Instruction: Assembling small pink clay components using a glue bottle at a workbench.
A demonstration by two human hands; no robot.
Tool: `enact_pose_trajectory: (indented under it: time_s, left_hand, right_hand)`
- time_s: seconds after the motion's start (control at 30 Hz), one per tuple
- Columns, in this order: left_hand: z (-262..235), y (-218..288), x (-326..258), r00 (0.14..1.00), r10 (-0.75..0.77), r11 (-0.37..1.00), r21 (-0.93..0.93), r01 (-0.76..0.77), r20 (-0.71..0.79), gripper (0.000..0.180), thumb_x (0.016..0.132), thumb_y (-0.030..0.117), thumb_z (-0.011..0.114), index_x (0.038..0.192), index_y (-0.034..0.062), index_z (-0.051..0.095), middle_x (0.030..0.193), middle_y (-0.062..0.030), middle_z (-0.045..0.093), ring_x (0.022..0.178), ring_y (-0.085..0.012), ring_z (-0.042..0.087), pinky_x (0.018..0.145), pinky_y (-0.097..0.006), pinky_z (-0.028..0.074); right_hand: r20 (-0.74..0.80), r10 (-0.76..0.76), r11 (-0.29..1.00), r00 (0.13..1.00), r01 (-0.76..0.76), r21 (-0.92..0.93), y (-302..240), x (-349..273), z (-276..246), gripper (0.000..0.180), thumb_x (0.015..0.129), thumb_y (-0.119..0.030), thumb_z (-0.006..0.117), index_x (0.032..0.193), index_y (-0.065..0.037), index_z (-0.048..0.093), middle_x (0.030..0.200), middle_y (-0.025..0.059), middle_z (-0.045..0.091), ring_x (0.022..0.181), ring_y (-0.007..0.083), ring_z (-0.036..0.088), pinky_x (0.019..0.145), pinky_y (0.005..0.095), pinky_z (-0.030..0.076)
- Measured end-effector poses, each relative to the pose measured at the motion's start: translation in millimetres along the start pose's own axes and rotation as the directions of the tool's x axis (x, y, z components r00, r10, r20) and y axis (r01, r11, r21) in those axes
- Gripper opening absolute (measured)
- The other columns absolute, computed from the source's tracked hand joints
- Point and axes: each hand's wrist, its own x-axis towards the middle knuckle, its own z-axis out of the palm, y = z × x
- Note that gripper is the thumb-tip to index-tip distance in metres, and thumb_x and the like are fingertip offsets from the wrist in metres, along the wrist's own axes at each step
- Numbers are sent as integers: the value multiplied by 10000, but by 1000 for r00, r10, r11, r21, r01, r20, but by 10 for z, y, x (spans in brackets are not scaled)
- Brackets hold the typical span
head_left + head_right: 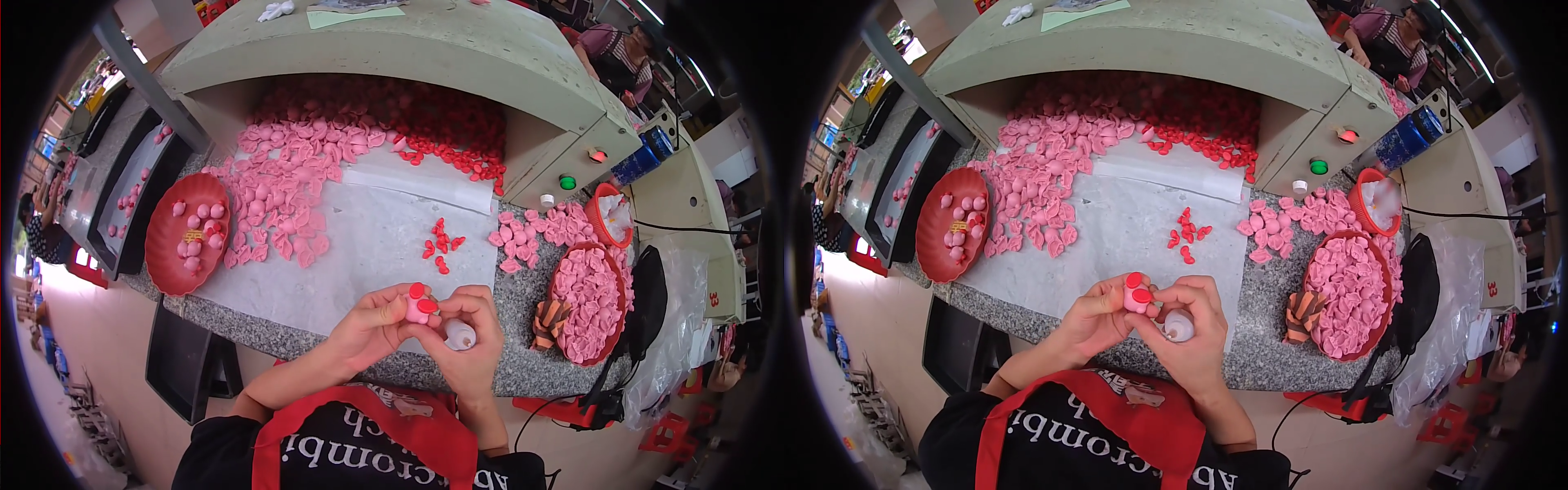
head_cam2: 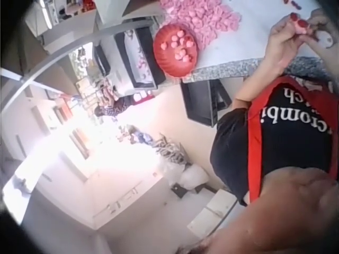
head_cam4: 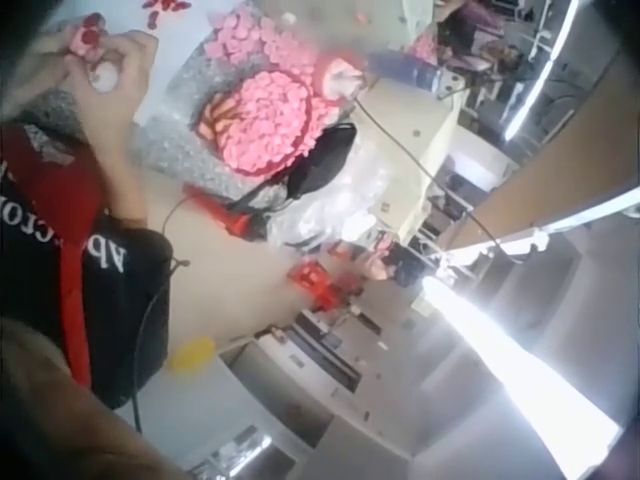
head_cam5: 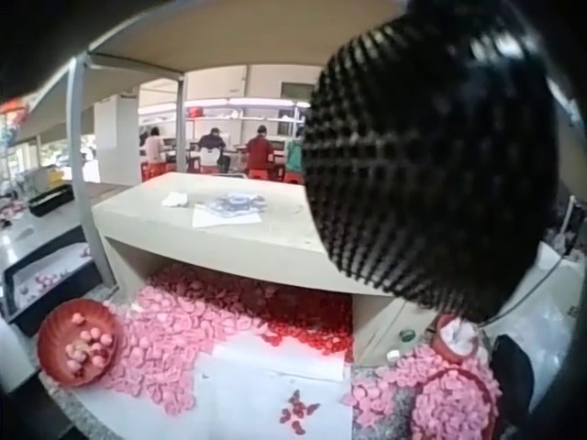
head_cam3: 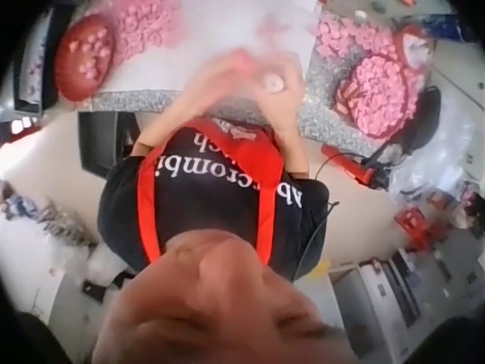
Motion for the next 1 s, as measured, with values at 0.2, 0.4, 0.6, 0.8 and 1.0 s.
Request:
enact_pose_trajectory:
  time_s: [0.2,0.4,0.6,0.8,1.0]
  left_hand:
    - [-27,-33,9,999,-20,993,-120,14,-49,363,849,245,536,1124,16,471,1067,-91,549,979,-159,539,870,-270,426]
    - [10,-31,13,999,16,999,-50,-19,-45,351,846,248,542,1121,41,477,1085,-70,537,1007,-137,511,882,-263,408]
    - [32,-45,18,996,53,999,2,-53,-73,372,826,264,571,1113,47,478,1068,-49,529,989,-128,504,875,-273,396]
    - [17,-69,42,1000,18,992,-127,-20,-16,380,824,305,564,1108,66,483,1062,-42,524,1030,-152,467,913,-314,342]
    - [48,-90,53,996,-81,946,-311,89,39,371,839,337,527,1105,81,491,1058,-49,522,1036,-175,451,928,-338,315]
  right_hand:
    - [-48,-228,937,973,205,-283,1,-17,57,255,601,6,744,781,-30,567,773,53,503,599,111,512,503,219,407]
    - [-96,-263,927,960,224,-300,-42,-19,90,191,619,1,731,765,-24,609,738,69,530,575,132,521,497,230,406]
    - [-60,-260,934,964,235,-269,-8,15,52,194,630,-1,719,791,-42,619,739,72,543,603,163,552,481,257,427]
    - [-89,-261,938,961,231,-257,18,2,134,206,636,-24,729,796,-24,599,739,78,544,596,137,533,511,231,414]
    - [-141,-18,997,990,29,77,16,64,32,249,657,44,658,890,-17,596,734,34,558,606,75,530,518,198,421]
